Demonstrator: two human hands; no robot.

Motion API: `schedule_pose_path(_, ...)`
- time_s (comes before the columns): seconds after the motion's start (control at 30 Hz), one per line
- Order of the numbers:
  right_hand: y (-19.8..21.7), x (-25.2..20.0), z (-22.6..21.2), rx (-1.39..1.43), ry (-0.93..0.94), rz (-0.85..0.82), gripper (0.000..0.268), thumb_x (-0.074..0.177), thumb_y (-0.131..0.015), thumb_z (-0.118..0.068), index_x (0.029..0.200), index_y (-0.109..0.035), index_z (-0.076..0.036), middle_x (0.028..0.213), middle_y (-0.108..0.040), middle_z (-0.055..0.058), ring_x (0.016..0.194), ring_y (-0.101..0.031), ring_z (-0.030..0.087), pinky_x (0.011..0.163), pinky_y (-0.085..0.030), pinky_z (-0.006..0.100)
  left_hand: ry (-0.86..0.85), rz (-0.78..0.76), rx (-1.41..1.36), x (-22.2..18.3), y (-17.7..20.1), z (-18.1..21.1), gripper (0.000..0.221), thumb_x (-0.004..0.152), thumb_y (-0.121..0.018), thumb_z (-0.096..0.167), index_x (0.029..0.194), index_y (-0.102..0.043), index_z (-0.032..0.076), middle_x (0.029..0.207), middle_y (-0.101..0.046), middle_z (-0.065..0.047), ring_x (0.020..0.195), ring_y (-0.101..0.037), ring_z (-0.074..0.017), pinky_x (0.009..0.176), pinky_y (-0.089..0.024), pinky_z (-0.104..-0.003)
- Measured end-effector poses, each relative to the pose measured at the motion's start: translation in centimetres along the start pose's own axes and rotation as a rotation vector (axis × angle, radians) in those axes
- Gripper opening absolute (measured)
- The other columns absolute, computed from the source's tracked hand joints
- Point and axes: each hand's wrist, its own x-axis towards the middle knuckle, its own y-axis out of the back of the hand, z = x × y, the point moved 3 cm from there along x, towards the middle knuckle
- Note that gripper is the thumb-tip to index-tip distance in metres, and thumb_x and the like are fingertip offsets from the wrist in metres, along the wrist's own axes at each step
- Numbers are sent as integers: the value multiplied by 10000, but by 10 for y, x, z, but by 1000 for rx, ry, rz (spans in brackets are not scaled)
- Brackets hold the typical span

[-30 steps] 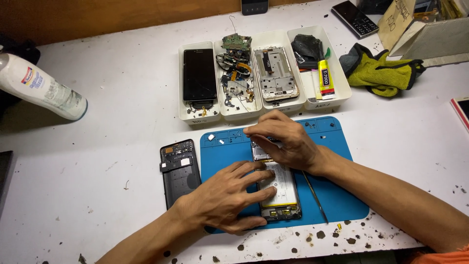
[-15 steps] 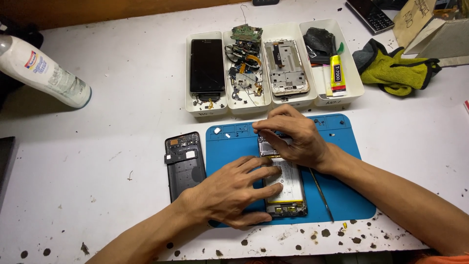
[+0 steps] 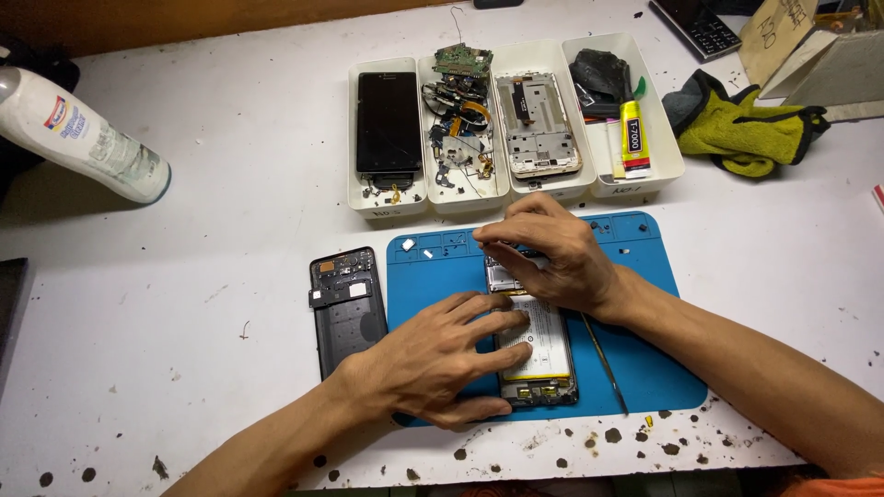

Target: Installing a battery and connecting internal ribbon cables during a smartphone repair.

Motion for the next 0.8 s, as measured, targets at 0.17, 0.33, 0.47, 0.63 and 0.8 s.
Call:
schedule_pose_path(0.17, 2, 2, -3, -18, 3, -3, 230, 970, -748, -32, 1193, -694, -22, 1091, -744, 90, 944, -624, 292, 812, -587, 371, -5, 14, -6, 0, 1, 0, 526, 975, -573, 477, 1287, -575, 55, 1348, -562, -252, 1173, -569, -435, 983, -470, -546)
schedule_pose_path(0.33, 4, 5, -6, 1, 6, 0, 234, 964, -707, 63, 1192, -698, 14, 1068, -741, 129, 1002, -651, 290, 851, -616, 358, -4, 30, -17, 0, 1, 0, 517, 959, -612, 466, 1274, -583, 56, 1347, -563, -252, 1222, -554, -461, 997, -467, -554)
schedule_pose_path(0.47, 3, 2, -2, -14, -7, 3, 255, 948, -726, 67, 1191, -700, -5, 1048, -755, 90, 941, -619, 273, 806, -587, 353, -6, 29, -18, 0, 2, 1, 513, 970, -593, 466, 1275, -581, 53, 1343, -564, -255, 1196, -566, -449, 997, -469, -554)
schedule_pose_path(0.63, 3, 2, -1, -19, -10, 11, 268, 926, -766, 39, 1183, -707, -8, 1039, -737, 102, 968, -638, 285, 817, -604, 359, -10, 36, -17, 0, 1, 0, 505, 970, -600, 457, 1271, -577, 52, 1340, -561, -258, 1168, -572, -436, 992, -468, -552)
schedule_pose_path(0.8, 1, 1, -2, -37, 10, 8, 253, 953, -769, 3, 1196, -702, -21, 1055, -750, 87, 940, -623, 282, 790, -586, 359, -4, 35, -15, 0, 0, 0, 519, 969, -596, 466, 1286, -582, 55, 1352, -564, -253, 1218, -561, -451, 1008, -468, -554)
